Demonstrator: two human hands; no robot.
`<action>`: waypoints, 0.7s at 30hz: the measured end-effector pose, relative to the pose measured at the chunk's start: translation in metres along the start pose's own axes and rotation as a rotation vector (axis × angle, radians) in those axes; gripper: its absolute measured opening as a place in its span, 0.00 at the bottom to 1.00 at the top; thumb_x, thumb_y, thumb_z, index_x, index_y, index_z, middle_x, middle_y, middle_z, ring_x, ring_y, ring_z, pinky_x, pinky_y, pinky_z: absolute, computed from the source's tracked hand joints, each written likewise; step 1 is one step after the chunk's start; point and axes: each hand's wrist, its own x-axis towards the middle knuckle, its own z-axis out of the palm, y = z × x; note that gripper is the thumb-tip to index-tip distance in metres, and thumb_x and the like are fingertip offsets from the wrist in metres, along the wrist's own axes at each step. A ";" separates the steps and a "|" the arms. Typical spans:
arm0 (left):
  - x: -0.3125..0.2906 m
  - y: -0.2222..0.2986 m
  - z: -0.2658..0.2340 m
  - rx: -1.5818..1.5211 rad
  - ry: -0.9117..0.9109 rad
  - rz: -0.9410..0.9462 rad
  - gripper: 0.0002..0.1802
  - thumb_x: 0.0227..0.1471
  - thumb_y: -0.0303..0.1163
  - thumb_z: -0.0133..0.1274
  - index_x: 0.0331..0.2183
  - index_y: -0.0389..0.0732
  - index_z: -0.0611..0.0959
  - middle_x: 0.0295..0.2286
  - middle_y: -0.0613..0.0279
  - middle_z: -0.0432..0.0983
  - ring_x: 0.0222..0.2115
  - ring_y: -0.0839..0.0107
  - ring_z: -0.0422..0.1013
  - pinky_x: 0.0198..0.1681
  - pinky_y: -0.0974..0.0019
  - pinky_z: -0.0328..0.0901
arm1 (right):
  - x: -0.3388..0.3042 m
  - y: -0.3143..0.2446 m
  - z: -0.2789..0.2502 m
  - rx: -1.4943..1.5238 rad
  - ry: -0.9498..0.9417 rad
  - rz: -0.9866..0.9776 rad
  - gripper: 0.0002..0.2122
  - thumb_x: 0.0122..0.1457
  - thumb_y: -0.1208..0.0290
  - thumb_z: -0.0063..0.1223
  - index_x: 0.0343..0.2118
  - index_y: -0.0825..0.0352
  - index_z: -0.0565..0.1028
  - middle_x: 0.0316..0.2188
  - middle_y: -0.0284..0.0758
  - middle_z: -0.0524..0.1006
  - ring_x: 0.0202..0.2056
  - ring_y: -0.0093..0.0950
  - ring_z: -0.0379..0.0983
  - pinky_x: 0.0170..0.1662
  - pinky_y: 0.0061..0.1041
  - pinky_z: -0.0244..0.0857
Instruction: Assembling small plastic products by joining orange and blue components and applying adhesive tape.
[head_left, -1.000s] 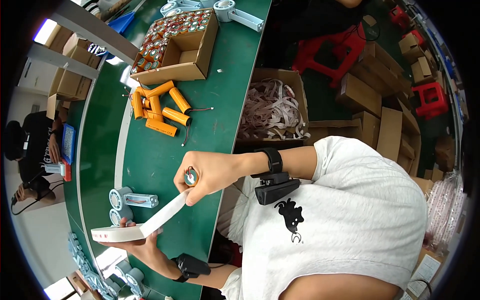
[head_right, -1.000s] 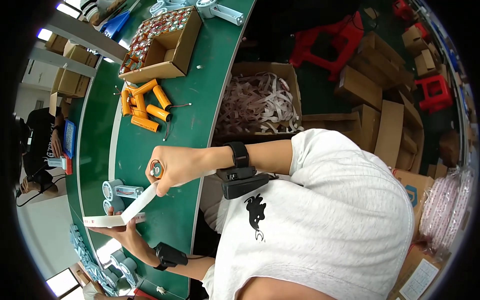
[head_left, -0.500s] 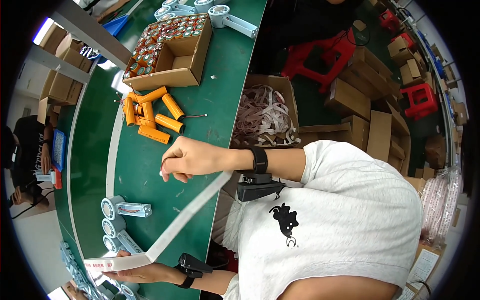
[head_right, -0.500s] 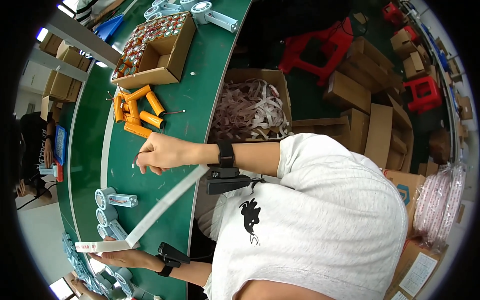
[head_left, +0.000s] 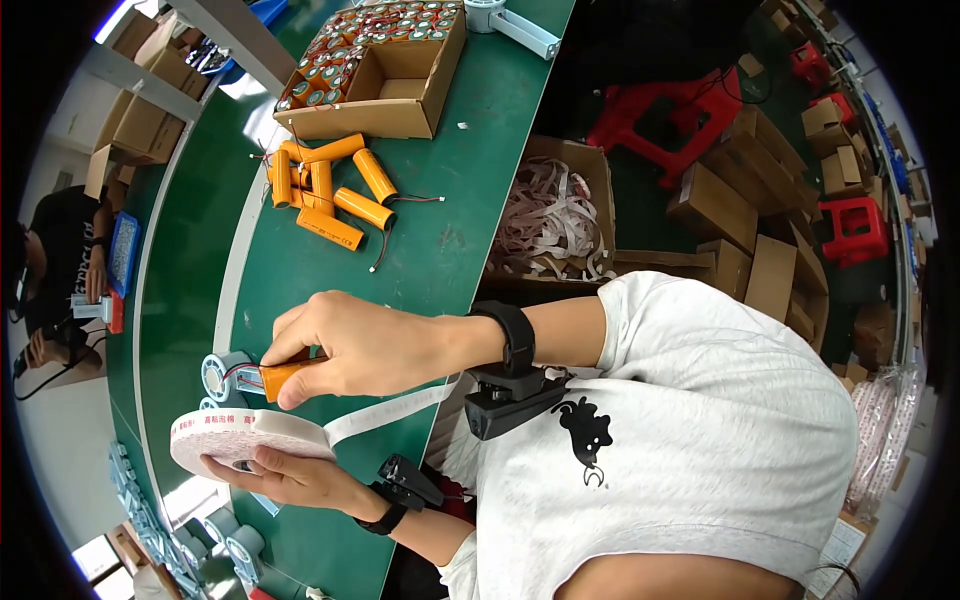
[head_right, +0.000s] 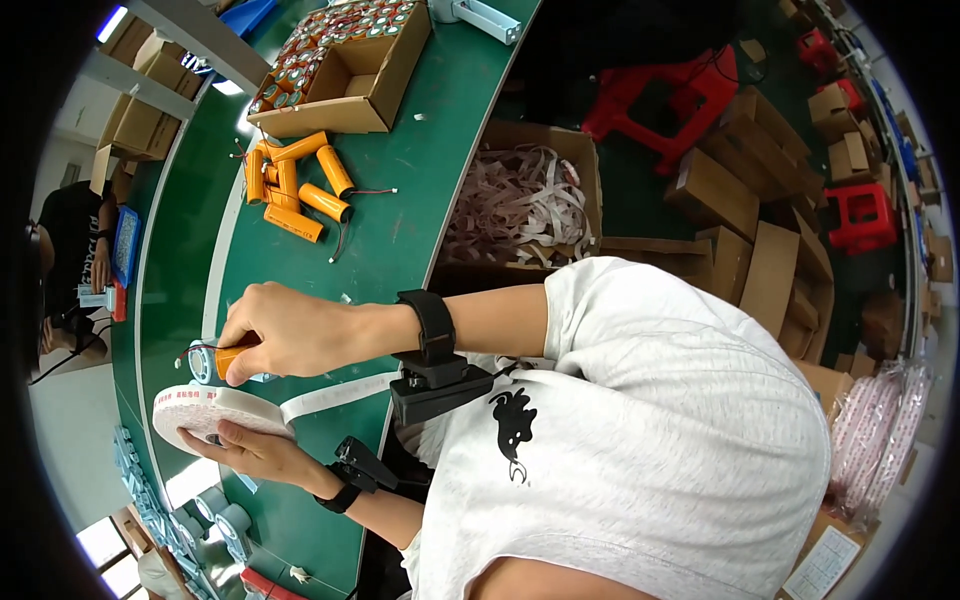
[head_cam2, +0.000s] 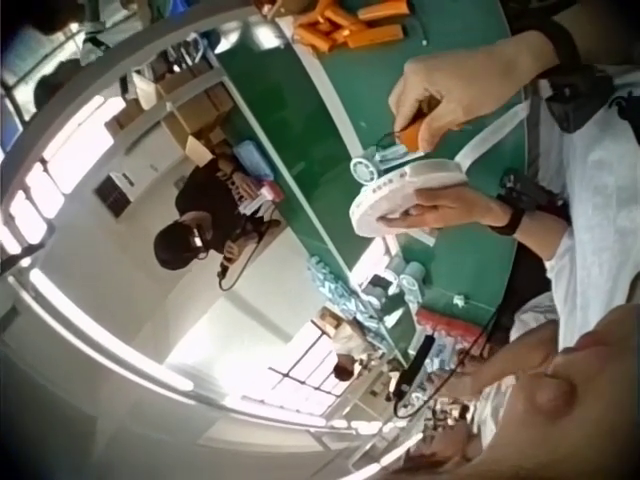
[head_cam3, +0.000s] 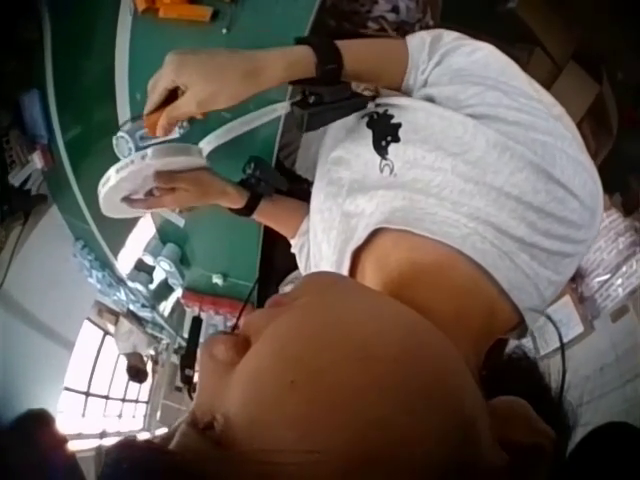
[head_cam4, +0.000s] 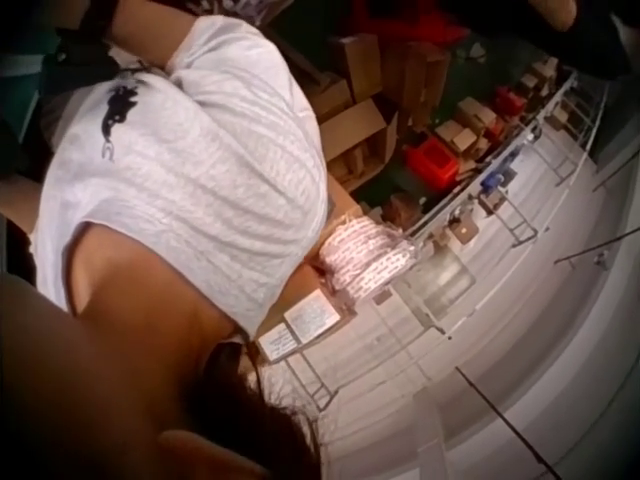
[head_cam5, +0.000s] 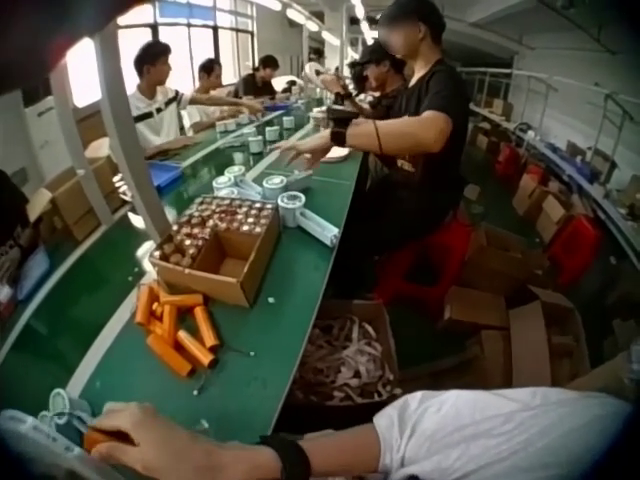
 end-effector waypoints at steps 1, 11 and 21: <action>-0.001 0.004 0.001 -0.010 -0.033 -0.047 0.33 0.54 0.53 0.35 0.55 0.41 0.56 0.50 0.44 0.56 0.46 0.53 0.63 0.40 0.59 0.66 | 0.000 0.003 0.007 0.000 0.001 0.003 0.15 0.49 0.71 0.54 0.35 0.78 0.72 0.27 0.41 0.70 0.26 0.28 0.68 0.30 0.23 0.61; -0.031 0.023 0.003 0.266 -0.288 -0.046 0.53 0.40 0.45 0.56 0.57 0.38 0.43 0.50 0.42 0.56 0.49 0.52 0.58 0.50 0.57 0.54 | 0.003 0.023 0.037 -0.095 0.196 -0.040 0.11 0.50 0.74 0.51 0.34 0.77 0.71 0.30 0.42 0.68 0.30 0.35 0.65 0.36 0.28 0.60; -0.033 0.040 -0.003 0.456 -0.382 -0.040 0.57 0.31 0.42 0.60 0.56 0.32 0.45 0.50 0.40 0.58 0.50 0.53 0.57 0.52 0.57 0.48 | 0.004 0.025 0.029 0.087 0.261 0.145 0.10 0.54 0.73 0.46 0.32 0.78 0.67 0.32 0.42 0.66 0.34 0.33 0.64 0.40 0.27 0.59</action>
